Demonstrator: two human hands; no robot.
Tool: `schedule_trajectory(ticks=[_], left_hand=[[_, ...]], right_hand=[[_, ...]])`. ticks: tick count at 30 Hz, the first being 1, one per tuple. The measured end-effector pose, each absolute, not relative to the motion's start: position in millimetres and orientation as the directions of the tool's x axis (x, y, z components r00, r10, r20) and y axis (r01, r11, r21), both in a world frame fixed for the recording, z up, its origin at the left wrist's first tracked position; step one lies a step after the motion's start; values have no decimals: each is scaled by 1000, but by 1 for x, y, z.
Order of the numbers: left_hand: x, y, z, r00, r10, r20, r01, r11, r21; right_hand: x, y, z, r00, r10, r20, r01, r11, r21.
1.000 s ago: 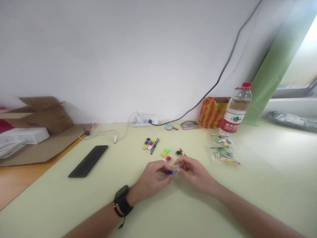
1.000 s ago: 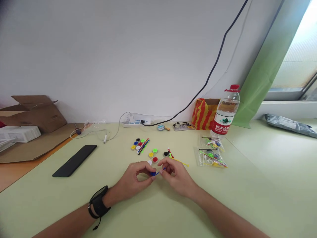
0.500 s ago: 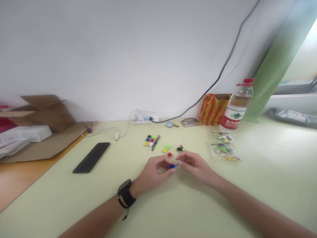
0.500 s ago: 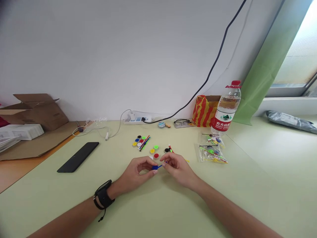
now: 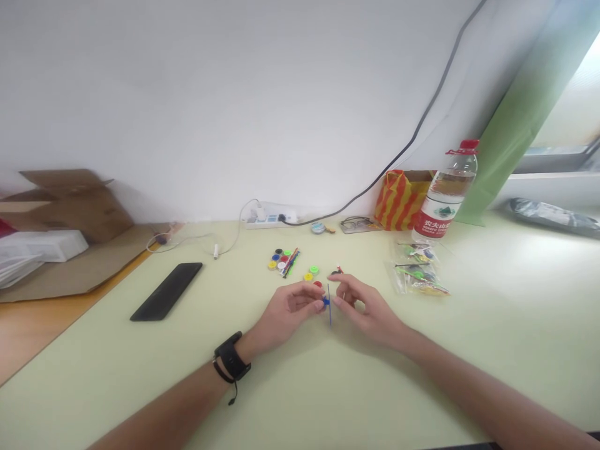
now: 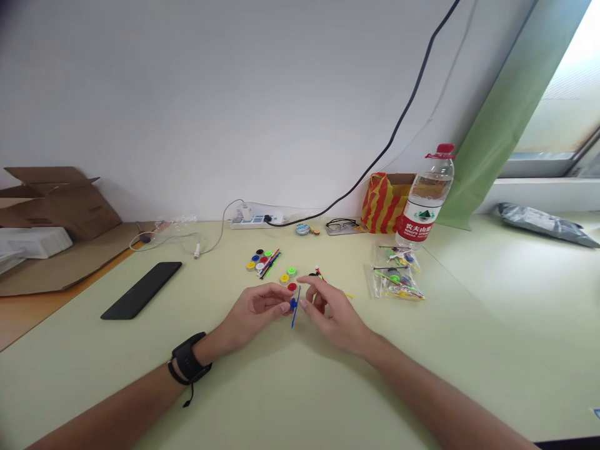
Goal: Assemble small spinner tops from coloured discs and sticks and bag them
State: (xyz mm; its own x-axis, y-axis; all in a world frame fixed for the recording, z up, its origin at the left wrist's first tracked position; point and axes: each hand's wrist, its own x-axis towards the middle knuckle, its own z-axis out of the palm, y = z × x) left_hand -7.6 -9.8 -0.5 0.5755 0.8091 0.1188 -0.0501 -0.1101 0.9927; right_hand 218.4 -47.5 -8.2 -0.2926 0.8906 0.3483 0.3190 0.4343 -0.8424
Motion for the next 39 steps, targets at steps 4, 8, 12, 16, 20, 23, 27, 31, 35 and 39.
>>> schedule_trajectory(ticks=[4,8,12,16,20,23,27,31,35,39], left_hand=[[-7,-10,2,567,815,120,-66,-101,993],[-7,-10,4,537,834,128,-50,-120,991],[-7,-11,4,533,836,131,-40,-129,991],[-5,-12,3,540,830,139,-50,-134,990],[-4,-13,2,531,838,123,-48,-116,992],[-4,-14,2,535,835,131,-43,-128,991],[-3,-16,5,562,815,143,-30,-153,988],[-4,-15,5,574,808,129,-23,-142,990],[-5,-14,3,560,820,118,-40,-115,993],[-4,-14,5,575,810,116,-53,-105,993]], right_hand=[[216,-50,-9,-224,907,357,263,409,-874],[220,-49,-3,-323,917,235,230,317,-920],[223,-47,3,-371,910,185,197,272,-942],[219,-49,6,-300,936,186,167,243,-956],[215,-53,7,-302,935,185,136,234,-963],[214,-54,7,-312,934,174,138,226,-964],[214,-52,5,-331,927,179,187,250,-950],[213,-51,3,-335,922,194,225,278,-934],[216,-53,0,-328,912,246,284,344,-895],[218,-54,-3,-323,904,279,304,378,-874]])
